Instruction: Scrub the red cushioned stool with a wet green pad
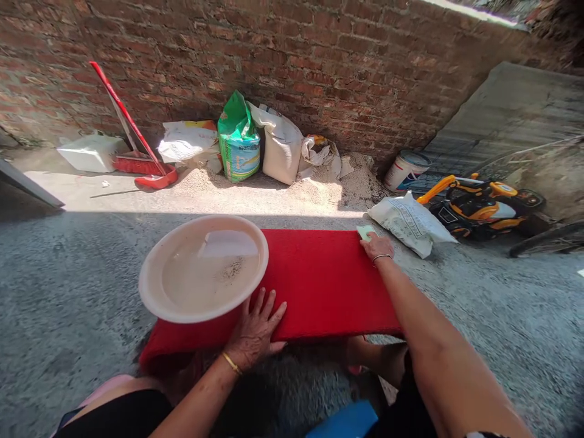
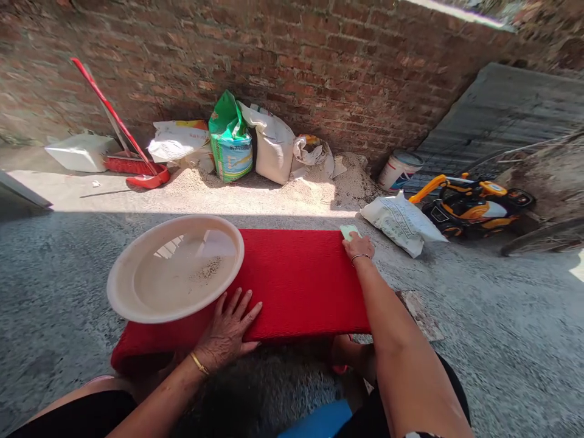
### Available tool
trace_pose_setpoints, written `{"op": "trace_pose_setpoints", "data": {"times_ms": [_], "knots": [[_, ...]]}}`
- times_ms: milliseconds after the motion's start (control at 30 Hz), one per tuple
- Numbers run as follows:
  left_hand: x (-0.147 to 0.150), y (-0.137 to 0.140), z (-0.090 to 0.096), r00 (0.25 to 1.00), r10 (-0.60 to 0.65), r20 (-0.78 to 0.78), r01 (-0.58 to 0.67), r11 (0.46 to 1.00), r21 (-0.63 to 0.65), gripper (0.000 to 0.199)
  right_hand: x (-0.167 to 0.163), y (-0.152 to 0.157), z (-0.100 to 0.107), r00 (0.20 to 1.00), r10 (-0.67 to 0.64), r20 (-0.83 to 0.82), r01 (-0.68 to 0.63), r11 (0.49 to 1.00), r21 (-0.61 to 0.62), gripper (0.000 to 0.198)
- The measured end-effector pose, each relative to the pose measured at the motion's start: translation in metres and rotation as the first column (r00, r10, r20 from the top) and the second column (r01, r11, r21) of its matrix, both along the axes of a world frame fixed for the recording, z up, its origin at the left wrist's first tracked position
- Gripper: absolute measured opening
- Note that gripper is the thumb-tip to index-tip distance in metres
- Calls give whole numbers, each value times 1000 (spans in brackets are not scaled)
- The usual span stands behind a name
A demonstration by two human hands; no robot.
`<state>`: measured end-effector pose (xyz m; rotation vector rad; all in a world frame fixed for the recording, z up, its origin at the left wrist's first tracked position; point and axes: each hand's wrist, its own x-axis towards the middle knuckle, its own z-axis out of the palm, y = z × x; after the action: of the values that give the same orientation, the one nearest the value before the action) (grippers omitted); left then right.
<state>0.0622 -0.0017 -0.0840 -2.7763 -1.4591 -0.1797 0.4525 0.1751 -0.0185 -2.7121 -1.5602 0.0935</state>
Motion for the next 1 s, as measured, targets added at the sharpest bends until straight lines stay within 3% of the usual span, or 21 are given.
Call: {"op": "trace_pose_setpoints", "data": {"times_ms": [100, 200, 367, 467, 567, 700, 867, 1000], "knots": [[0, 0, -2, 1000, -1, 10, 2, 1000, -15, 84, 7, -13, 9, 986, -148, -76, 150, 989, 21, 56], [0, 0, -3, 1000, -8, 16, 8, 1000, -28, 85, -19, -17, 13, 980, -128, -151, 141, 987, 73, 60], [1, 0, -2, 1000, -2, 11, 3, 999, -44, 87, -127, -19, 2, 958, 144, -248, -107, 982, 155, 55], [1, 0, -1, 1000, -8, 17, 9, 999, -50, 86, -200, -30, -6, 895, 378, -237, -346, 924, 165, 54], [1, 0, 0, 999, -18, 29, 19, 998, -54, 85, -245, -43, -10, 845, 502, -183, -477, 864, 162, 53], [2, -1, 2, 999, -14, 44, 16, 998, -60, 85, -240, -49, -11, 820, 570, -46, -562, 819, 115, 49], [2, -1, 3, 999, -13, 50, 17, 997, -71, 85, -206, -47, -9, 921, 388, -34, -383, 918, 107, 48], [1, -1, 2, 999, -19, 50, 22, 998, -55, 85, -228, -55, -11, 887, 455, -80, -441, 886, 142, 50]]}}
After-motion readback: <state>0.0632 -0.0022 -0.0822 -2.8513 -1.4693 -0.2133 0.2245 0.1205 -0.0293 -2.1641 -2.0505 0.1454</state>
